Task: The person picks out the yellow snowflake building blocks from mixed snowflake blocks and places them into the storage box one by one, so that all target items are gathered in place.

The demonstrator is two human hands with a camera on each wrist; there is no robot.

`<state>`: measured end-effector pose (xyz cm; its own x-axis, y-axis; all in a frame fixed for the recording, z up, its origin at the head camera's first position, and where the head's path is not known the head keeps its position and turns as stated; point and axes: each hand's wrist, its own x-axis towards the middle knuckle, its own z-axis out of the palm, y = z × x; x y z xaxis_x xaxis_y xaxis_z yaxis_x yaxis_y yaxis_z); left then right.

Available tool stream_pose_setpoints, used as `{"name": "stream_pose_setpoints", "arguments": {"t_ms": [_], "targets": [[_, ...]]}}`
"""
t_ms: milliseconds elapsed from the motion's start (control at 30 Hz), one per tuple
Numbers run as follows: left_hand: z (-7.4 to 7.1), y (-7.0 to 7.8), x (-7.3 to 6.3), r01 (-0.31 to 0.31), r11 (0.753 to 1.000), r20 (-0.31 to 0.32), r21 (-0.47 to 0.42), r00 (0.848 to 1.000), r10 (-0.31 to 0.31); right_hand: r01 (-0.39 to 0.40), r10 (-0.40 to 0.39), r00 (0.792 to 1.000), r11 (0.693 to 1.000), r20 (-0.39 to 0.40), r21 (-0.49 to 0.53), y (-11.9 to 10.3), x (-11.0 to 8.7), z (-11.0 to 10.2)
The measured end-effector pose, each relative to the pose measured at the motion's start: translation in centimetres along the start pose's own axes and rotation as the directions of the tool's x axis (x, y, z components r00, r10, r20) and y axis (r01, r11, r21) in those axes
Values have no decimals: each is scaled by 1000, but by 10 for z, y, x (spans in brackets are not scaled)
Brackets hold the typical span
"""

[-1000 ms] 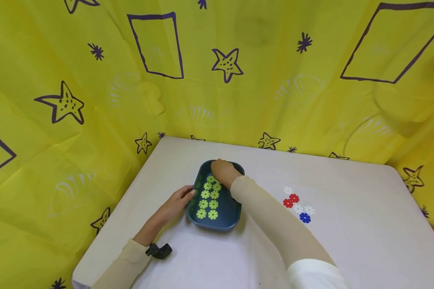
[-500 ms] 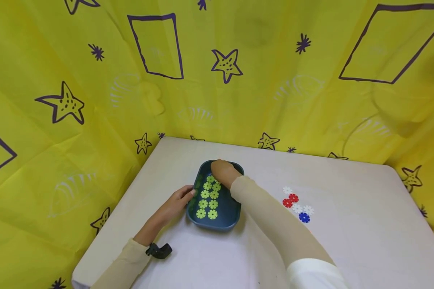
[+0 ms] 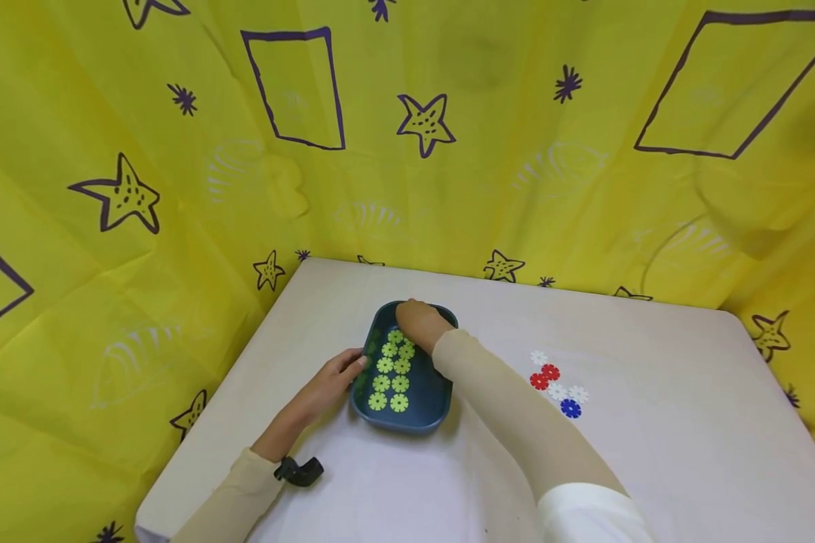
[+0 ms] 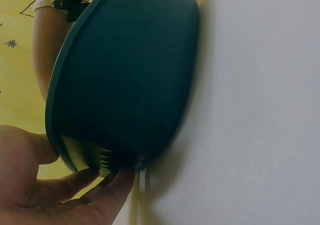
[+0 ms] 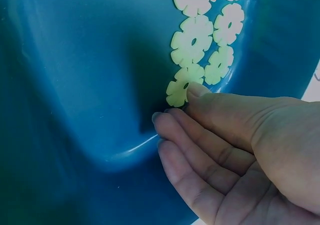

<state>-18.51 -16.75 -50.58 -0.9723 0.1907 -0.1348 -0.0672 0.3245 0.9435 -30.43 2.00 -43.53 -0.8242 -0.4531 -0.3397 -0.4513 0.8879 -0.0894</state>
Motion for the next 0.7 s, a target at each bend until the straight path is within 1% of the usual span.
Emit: {"name": "stream_pose_setpoints", "arguments": {"t_ms": [100,200,300,367,467,533,600,633,700], "targets": [[-1,0,0,-3,1000,2,2,1000,3,-7,7,1000,1000,11,-2,1,1,0],[0,1,2,-8,1000,8,8,1000,8,-20,20,1000,1000,12,17,4,-1,0],[1,1,4,-16,1000,12,14,1000,16,-16,17,1000,999,-7,39,9,-8,-4],[2,1,6,-17,1000,16,18,1000,17,-3,4,1000,999,-28,38,13,-13,-8],[2,1,5,-16,1000,23,26,1000,15,52,-50,996,998,-71,27,22,-24,-16],[1,0,5,-13,999,22,32,1000,13,83,-76,992,994,-102,66,30,-36,-22],[-2,-1,4,-12,998,-11,68,1000,13,111,-95,986,987,-136,118,41,-50,-28],[-4,-1,3,-10,996,-36,88,999,13,115,-93,984,982,-149,148,46,-57,-30],[-10,-2,1,-9,991,-101,137,995,23,112,-79,980,978,-180,178,58,-73,-33]]}}
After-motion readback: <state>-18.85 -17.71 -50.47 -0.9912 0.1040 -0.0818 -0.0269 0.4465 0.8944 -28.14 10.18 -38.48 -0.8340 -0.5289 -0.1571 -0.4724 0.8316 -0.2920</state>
